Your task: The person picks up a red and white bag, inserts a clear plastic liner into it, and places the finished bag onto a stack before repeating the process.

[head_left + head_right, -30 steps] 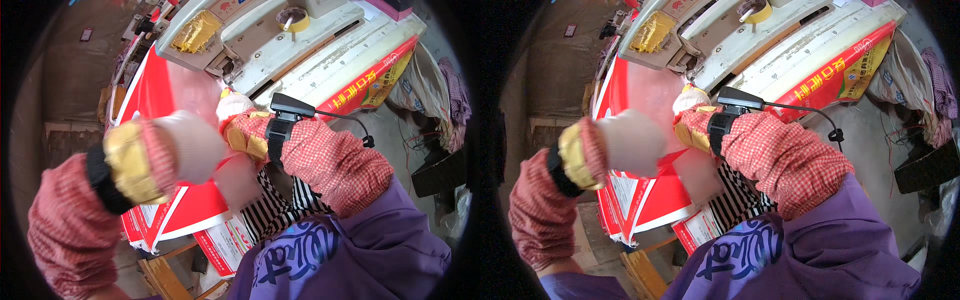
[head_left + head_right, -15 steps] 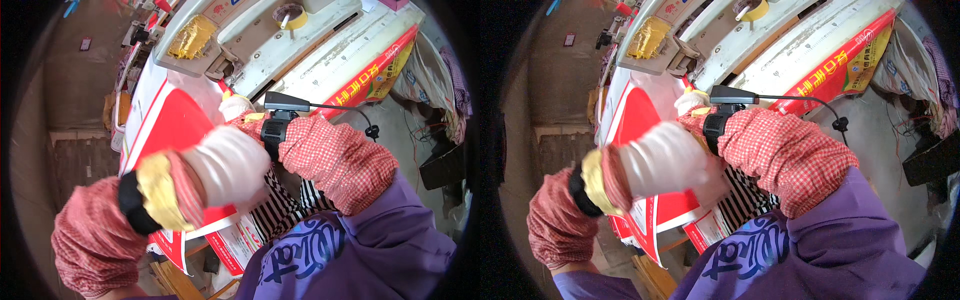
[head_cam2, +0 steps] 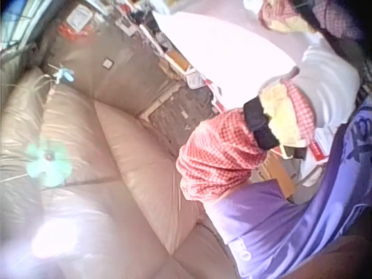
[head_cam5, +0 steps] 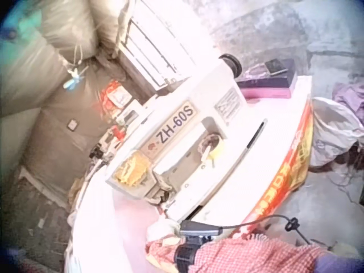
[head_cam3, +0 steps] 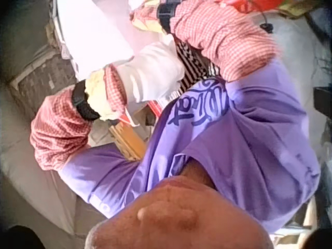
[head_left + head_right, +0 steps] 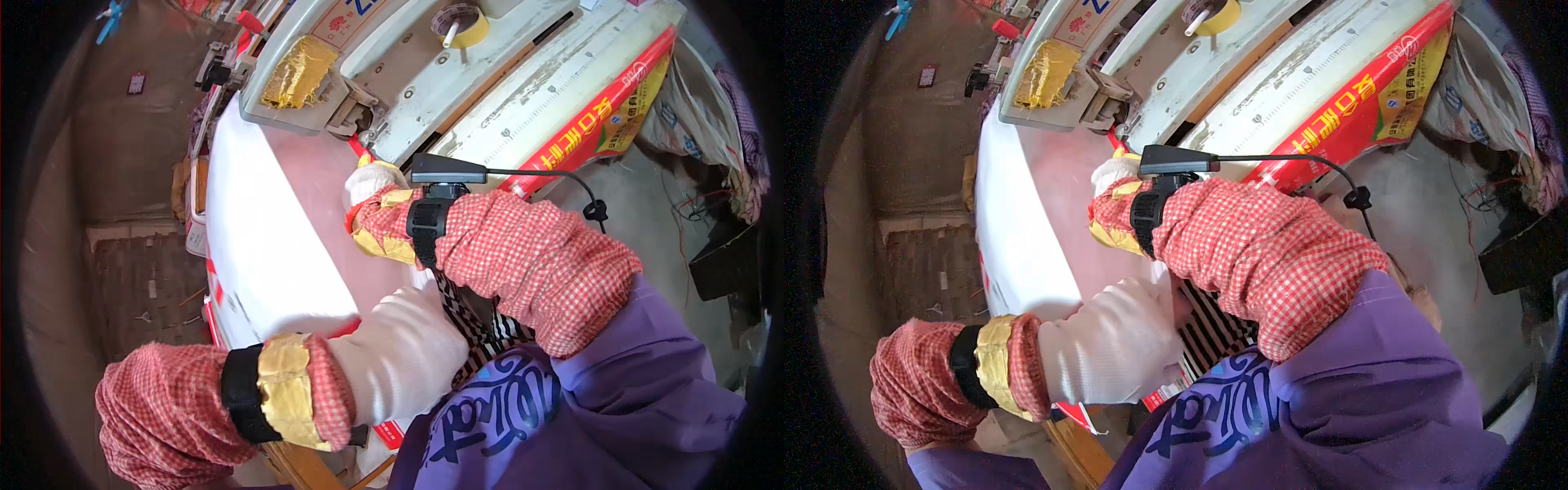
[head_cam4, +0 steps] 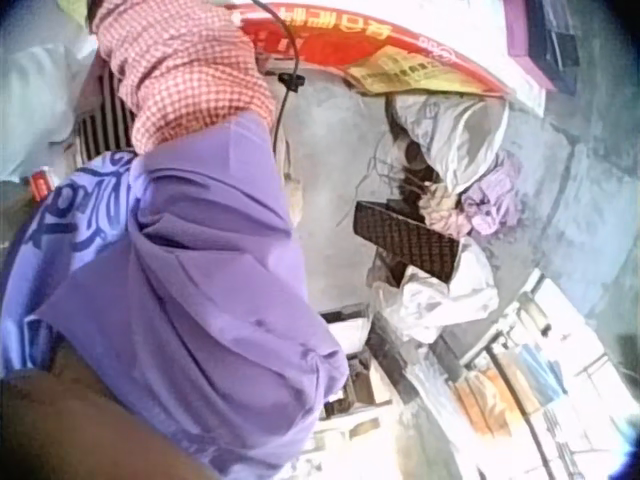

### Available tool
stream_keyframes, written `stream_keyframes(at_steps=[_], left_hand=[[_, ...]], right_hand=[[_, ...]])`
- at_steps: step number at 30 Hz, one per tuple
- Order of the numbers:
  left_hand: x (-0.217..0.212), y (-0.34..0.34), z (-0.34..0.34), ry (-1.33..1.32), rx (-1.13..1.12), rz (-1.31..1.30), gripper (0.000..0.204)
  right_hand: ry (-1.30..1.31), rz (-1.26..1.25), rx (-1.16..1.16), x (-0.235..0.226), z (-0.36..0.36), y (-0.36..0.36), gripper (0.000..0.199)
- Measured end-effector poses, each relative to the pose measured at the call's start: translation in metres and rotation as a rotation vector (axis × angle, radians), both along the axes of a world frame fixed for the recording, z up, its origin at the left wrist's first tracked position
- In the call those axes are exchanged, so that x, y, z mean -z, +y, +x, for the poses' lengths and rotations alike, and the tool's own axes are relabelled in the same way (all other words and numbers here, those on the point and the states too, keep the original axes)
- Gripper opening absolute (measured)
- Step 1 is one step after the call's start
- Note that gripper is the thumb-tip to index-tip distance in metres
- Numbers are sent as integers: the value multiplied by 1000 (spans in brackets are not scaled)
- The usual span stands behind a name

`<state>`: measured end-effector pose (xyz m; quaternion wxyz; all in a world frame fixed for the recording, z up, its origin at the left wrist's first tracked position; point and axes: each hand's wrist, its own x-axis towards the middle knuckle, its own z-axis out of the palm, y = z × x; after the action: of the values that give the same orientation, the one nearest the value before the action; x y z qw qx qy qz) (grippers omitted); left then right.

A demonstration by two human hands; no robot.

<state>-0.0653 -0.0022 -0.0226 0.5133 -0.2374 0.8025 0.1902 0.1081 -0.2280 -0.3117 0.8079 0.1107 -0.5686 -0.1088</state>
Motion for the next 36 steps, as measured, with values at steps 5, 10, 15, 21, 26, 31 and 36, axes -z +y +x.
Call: stream_keyframes(at_steps=[5,10,15,21,26,31,36], left_hand=[[1,-23,18,126,-29,-125,12],[-33,-84,28,144,90,-258,15],[-78,-122,32,-206,170,-631,18],[-8,-10,38,330,212,-387,11],[41,-55,65,386,70,-481,7],[77,-123,96,537,26,-715,4],[128,-212,167,616,-252,-1028,9]], right_hand=[[286,-250,207,20,6,0,19],[579,-469,437,44,5,-20,19],[847,-652,605,59,-36,-27,20],[1282,-905,912,53,-107,68,15],[1741,-1086,1252,-10,-161,90,26],[2188,-1290,1613,-109,-182,60,41],[2132,-622,1067,-156,-181,116,50]])
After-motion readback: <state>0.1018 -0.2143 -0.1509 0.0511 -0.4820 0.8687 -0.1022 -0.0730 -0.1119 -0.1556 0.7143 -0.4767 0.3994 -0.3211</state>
